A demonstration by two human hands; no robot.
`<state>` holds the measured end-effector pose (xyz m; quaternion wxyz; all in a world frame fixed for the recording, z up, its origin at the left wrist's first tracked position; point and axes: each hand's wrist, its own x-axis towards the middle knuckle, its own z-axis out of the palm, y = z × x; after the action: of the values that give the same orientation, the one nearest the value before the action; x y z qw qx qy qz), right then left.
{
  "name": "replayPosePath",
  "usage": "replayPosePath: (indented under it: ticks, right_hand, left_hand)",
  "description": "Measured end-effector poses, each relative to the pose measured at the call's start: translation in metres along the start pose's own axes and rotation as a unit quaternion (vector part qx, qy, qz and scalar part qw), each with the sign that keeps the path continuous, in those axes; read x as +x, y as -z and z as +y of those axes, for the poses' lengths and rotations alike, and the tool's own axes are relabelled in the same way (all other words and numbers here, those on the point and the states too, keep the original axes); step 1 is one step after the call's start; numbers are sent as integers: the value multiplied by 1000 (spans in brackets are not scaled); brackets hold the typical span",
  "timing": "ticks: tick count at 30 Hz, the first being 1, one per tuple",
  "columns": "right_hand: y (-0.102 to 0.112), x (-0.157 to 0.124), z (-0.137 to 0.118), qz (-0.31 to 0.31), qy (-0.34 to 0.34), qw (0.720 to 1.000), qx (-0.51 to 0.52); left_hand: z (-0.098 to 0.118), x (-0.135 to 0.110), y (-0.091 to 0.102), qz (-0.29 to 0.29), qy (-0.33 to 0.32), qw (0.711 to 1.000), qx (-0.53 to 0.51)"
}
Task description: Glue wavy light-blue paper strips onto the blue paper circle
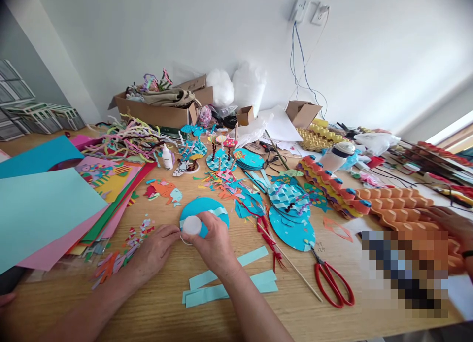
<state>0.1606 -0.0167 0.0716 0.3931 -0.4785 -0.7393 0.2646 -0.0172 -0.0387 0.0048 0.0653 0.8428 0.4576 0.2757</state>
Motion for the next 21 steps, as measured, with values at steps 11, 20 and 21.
replayPosePath:
  ticks: [11, 20, 21]
  right_hand:
    - [1, -1, 2, 0, 9, 1000, -3]
    - [4, -1, 0, 4, -22, 999, 41]
    - [6, -2, 0, 8, -32, 998, 52]
  left_hand:
    - [-2, -1, -2, -7, 8, 1000, -8]
    - [1, 0, 1, -19, 12, 1000, -2]
    - [1, 0, 0, -20, 12, 1000, -1]
